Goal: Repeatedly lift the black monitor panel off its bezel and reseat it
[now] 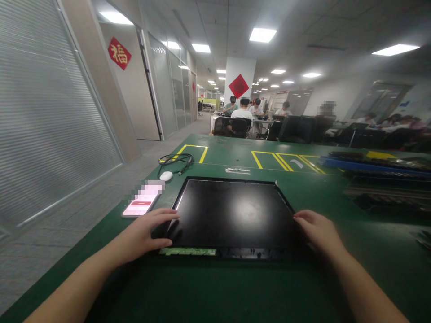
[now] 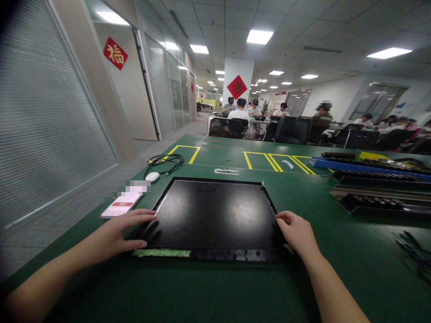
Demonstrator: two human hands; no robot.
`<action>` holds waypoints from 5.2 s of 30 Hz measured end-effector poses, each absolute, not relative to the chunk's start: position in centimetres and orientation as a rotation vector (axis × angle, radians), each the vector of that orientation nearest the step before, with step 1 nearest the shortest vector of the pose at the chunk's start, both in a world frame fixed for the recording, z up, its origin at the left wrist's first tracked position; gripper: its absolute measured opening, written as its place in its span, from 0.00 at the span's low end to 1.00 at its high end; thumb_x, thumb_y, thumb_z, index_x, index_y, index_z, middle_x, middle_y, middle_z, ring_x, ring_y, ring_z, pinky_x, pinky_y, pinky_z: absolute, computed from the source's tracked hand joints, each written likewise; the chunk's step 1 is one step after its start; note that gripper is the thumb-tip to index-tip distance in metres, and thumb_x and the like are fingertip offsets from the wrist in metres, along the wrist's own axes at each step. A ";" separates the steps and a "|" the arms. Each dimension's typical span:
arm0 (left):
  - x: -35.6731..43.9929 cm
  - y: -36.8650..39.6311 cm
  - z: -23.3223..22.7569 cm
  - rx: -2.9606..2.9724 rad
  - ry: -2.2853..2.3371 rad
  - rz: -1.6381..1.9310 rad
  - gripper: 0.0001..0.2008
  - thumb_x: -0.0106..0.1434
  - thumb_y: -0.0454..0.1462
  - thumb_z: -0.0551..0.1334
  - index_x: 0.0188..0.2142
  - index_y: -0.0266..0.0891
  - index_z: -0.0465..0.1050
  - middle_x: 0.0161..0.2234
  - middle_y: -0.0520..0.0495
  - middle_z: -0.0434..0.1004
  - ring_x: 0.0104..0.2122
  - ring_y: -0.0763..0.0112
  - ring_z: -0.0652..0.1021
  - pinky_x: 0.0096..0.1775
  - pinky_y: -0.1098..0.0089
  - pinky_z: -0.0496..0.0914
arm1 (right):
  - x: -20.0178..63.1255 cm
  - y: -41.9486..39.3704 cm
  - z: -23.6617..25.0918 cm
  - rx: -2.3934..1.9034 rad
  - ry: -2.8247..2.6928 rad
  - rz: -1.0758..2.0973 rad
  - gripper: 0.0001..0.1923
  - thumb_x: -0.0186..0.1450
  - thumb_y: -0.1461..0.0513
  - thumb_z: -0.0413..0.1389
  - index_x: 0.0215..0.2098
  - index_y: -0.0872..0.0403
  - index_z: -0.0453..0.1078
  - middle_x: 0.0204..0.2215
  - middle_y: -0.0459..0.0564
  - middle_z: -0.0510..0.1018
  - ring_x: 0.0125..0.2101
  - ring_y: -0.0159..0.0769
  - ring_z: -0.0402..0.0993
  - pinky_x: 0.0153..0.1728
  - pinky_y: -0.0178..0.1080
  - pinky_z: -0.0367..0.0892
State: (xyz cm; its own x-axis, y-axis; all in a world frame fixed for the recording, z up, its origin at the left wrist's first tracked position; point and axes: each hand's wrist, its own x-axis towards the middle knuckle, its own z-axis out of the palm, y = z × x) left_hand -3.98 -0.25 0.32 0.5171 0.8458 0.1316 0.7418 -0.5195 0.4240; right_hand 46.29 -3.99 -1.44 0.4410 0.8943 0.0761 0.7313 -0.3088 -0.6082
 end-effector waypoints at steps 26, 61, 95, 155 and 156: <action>-4.4 -0.2 0.9 2.515 1.278 0.325 0.23 0.60 0.44 0.66 0.56 0.47 0.75 0.57 0.47 0.77 0.54 0.56 0.77 0.56 0.60 0.69 | 46.1 -4.0 -1.2 -2.139 -1.343 0.370 0.17 0.55 0.52 0.53 0.33 0.50 0.79 0.32 0.49 0.83 0.36 0.44 0.78 0.37 0.42 0.67; -2.8 0.6 -1.4 2.484 1.618 0.455 0.23 0.65 0.44 0.54 0.54 0.37 0.76 0.60 0.35 0.72 0.58 0.49 0.73 0.59 0.53 0.66 | 45.9 -4.0 -1.2 -2.089 -1.356 0.293 0.16 0.53 0.51 0.54 0.30 0.49 0.79 0.31 0.49 0.83 0.34 0.44 0.78 0.35 0.42 0.67; -2.3 1.0 -1.3 2.381 1.585 0.418 0.26 0.60 0.35 0.52 0.56 0.32 0.75 0.60 0.33 0.70 0.60 0.50 0.70 0.61 0.53 0.63 | 45.7 -4.1 -1.1 -2.131 -1.350 0.297 0.17 0.54 0.51 0.53 0.32 0.49 0.79 0.31 0.50 0.83 0.35 0.45 0.78 0.35 0.42 0.67; -3.3 -0.1 -0.1 2.443 1.367 0.551 0.20 0.66 0.49 0.60 0.53 0.45 0.78 0.60 0.41 0.72 0.57 0.52 0.73 0.57 0.56 0.67 | 45.6 -4.1 -0.3 -2.173 -1.246 0.372 0.16 0.52 0.51 0.55 0.30 0.50 0.77 0.28 0.51 0.82 0.34 0.49 0.77 0.36 0.46 0.67; -3.2 0.0 -0.3 2.421 1.414 0.575 0.22 0.66 0.49 0.59 0.53 0.43 0.77 0.62 0.40 0.70 0.59 0.51 0.71 0.58 0.54 0.65 | 45.6 -4.1 -0.3 -2.159 -1.240 0.373 0.15 0.52 0.51 0.55 0.29 0.49 0.77 0.28 0.51 0.82 0.33 0.49 0.77 0.35 0.46 0.67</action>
